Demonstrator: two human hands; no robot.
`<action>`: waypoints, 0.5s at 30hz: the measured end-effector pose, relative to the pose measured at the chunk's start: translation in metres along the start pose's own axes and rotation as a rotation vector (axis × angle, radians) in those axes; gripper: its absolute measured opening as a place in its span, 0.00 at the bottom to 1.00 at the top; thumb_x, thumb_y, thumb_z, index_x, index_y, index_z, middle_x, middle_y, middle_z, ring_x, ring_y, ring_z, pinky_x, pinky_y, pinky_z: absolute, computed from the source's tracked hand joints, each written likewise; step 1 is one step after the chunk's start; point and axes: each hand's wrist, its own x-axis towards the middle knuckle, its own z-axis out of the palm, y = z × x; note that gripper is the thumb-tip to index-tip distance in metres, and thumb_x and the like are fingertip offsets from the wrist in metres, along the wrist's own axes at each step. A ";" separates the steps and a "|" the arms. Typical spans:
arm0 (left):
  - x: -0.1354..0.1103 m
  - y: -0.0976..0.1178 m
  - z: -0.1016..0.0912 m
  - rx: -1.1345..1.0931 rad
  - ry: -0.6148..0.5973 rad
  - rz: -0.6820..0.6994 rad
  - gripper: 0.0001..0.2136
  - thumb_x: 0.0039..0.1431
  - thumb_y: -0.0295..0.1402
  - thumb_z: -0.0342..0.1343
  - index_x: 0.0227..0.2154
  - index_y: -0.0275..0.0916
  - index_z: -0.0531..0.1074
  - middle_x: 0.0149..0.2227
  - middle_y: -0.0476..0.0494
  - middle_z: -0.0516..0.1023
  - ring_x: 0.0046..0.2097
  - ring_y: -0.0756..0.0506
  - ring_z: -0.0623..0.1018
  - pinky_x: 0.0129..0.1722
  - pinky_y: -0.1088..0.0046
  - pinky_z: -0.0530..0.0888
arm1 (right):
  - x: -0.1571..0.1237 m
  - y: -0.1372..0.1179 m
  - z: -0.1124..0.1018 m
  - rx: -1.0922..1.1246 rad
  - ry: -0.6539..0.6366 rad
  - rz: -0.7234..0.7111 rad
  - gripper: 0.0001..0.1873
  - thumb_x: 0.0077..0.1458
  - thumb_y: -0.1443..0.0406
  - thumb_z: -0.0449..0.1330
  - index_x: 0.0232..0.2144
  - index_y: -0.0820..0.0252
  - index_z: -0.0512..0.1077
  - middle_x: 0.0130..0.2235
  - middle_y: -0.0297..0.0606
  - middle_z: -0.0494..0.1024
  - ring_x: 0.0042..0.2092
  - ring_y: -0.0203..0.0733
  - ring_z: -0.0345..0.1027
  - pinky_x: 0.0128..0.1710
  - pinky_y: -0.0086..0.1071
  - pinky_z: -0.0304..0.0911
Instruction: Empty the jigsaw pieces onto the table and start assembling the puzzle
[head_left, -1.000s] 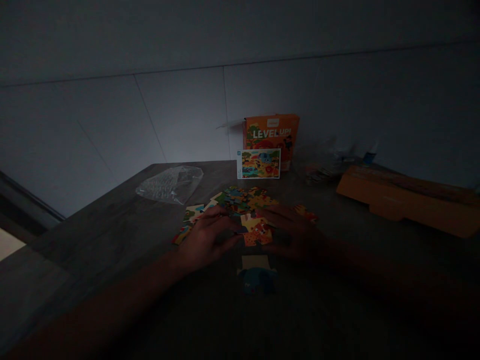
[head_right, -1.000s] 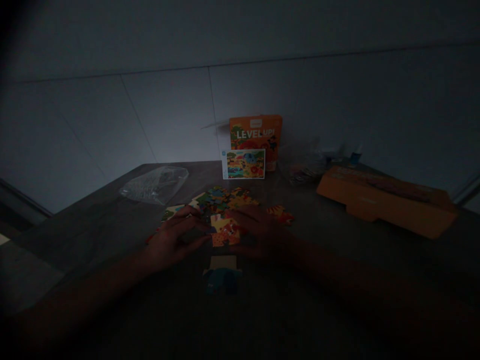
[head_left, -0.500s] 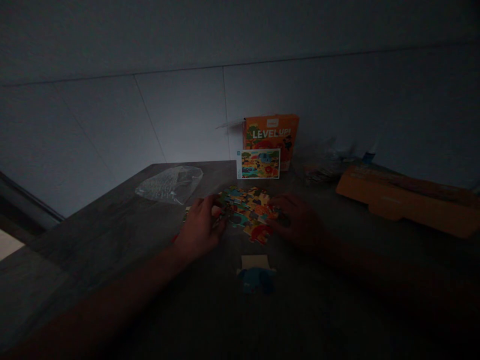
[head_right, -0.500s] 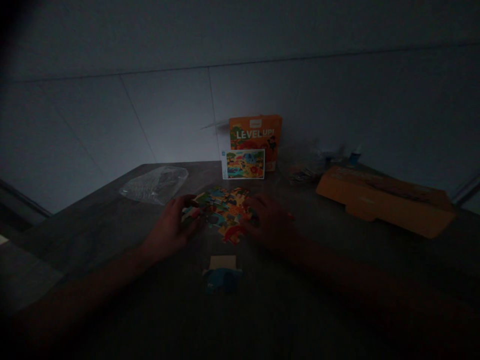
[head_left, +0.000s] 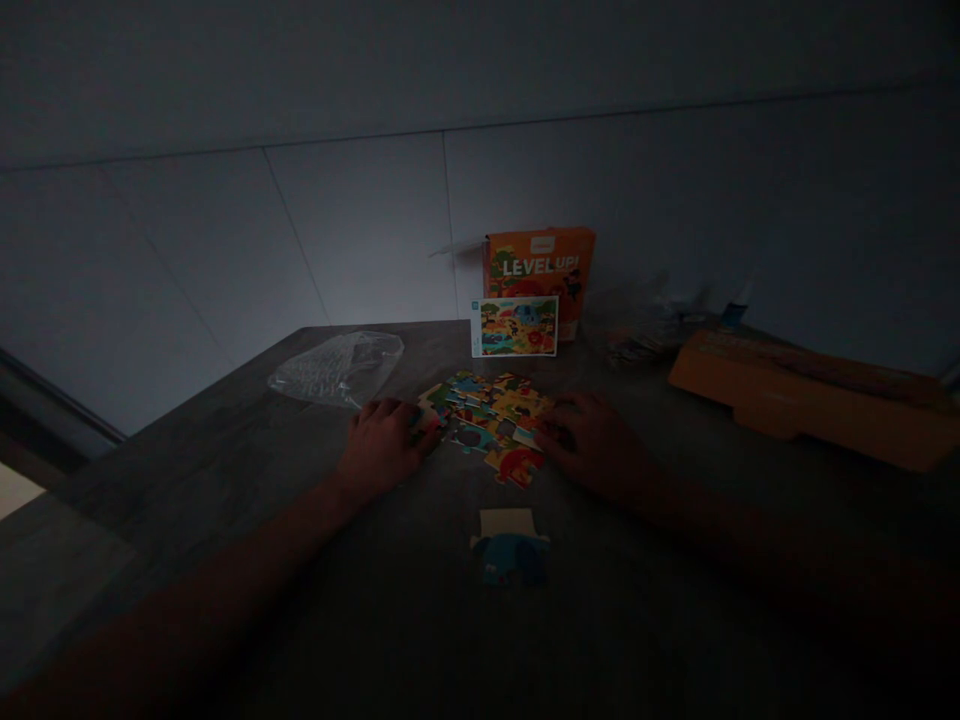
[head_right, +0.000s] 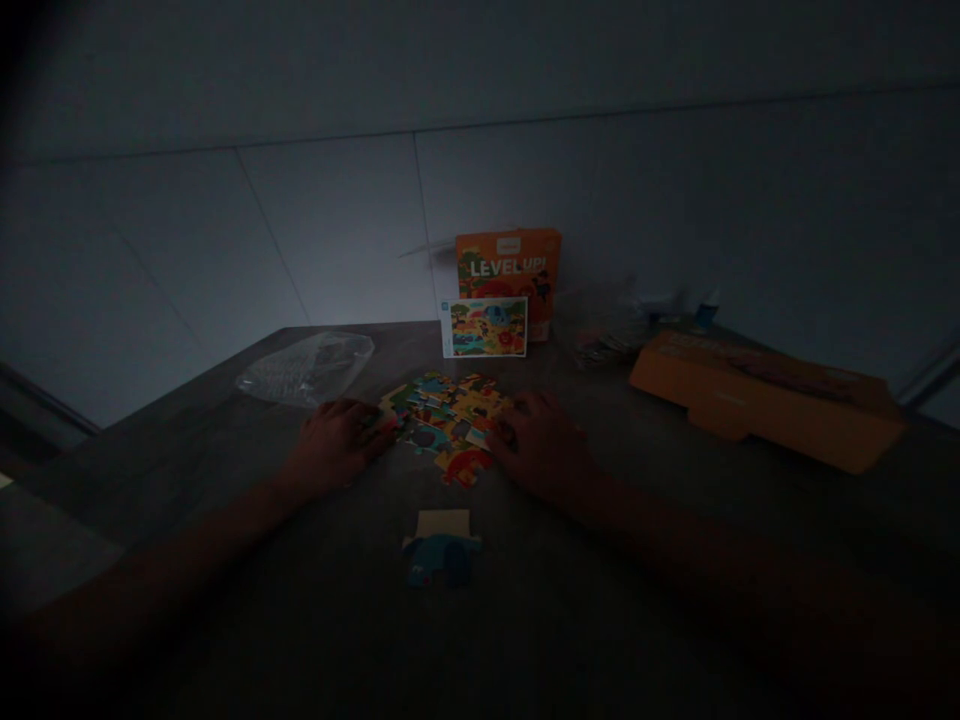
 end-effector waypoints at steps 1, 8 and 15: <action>0.001 -0.001 0.001 -0.008 -0.005 0.012 0.18 0.60 0.46 0.55 0.44 0.37 0.75 0.46 0.33 0.76 0.51 0.32 0.74 0.49 0.51 0.70 | 0.000 0.001 0.001 -0.003 0.009 -0.003 0.13 0.58 0.57 0.59 0.39 0.58 0.78 0.45 0.48 0.73 0.48 0.53 0.66 0.46 0.47 0.67; 0.006 -0.005 0.004 -0.014 0.009 0.109 0.15 0.62 0.44 0.54 0.41 0.37 0.76 0.41 0.36 0.79 0.45 0.38 0.77 0.49 0.55 0.71 | 0.001 0.000 0.000 0.024 0.004 -0.008 0.13 0.59 0.58 0.58 0.39 0.59 0.78 0.45 0.48 0.73 0.49 0.53 0.66 0.47 0.48 0.66; 0.001 0.005 -0.005 -0.227 0.066 0.250 0.13 0.61 0.30 0.55 0.48 0.37 0.71 0.52 0.36 0.69 0.49 0.41 0.76 0.48 0.62 0.76 | 0.001 -0.005 -0.004 0.129 0.066 -0.130 0.14 0.57 0.62 0.60 0.44 0.60 0.76 0.47 0.48 0.74 0.49 0.53 0.68 0.48 0.49 0.67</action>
